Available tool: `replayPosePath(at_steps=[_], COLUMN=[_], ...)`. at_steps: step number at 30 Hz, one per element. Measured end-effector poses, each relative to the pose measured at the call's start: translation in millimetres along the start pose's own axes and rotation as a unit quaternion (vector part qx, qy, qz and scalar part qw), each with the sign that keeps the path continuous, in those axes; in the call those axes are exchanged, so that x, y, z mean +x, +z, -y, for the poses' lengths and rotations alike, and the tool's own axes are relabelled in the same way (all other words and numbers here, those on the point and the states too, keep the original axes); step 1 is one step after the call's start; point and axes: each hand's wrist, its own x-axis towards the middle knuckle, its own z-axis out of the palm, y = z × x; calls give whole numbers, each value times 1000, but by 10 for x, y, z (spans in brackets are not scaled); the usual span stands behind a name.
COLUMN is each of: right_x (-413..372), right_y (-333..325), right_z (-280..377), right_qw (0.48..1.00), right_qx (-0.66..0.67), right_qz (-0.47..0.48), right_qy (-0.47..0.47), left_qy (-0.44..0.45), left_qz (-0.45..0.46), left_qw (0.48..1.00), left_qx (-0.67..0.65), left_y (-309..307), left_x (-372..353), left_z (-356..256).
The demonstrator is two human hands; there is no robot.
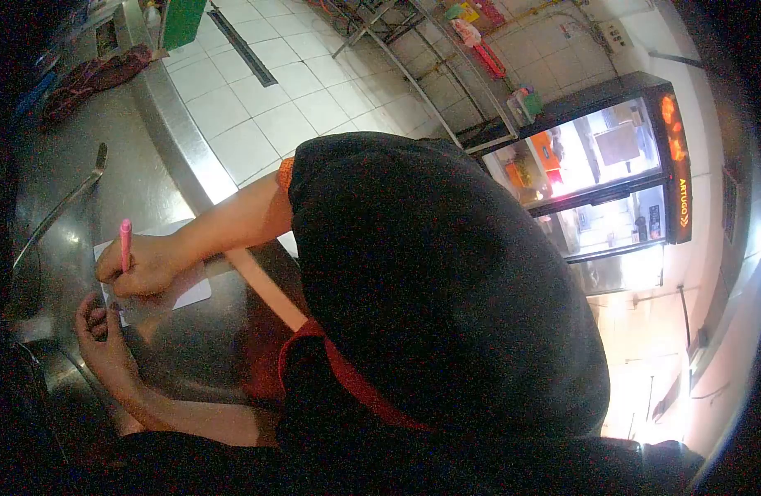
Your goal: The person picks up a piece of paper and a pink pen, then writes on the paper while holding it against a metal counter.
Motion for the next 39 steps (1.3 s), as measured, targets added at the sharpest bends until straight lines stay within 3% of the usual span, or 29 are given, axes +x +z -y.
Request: replayPosePath(at_steps=[12,15,17,18,19,21,26,29,32,34,39], right_x=[-12,-20,-6,73,57,22,13,3,-16,-5,-5], right_y=[13,18,-59,-70,-93,-136,-99,-79,-54,-41,-30], right_z=[-131,-93,142,80,68,138,132,88,95,26,20], right_qw=[999,999,963,988,988,942,950,974,959,992,996], right_qx=[-34,28,176,100,101,256,242,178,204,102,56], right_qz=[9,-9,-100,-121,-119,-135,-83,-53,-18,26,33], right_qy=[-12,34,179,9,8,169,182,126,198,71,55], left_qy=[-17,-13,-18,-24,-25,-13,-18,-10,-2,-4,-10], left_qz=[-9,-4,-12,-21,-23,-15,-11,-14,-15,-14,-10], left_qw=[1000,1000,999,998,998,999,999,1000,1000,1000,999], left_qx=[-12,-17,-31,-46,-45,-38,-30,-17,-7,-14,-36], left_y=[7,2,14,18,10,4,-3,3,4,12,17], left_x=[-26,-26,-60,-78,-87,-92,-95,-72,-62,-49,-45], left_z=[-69,-71,-67,-62,-60,-49,-115,-72,-55,-37,-62])
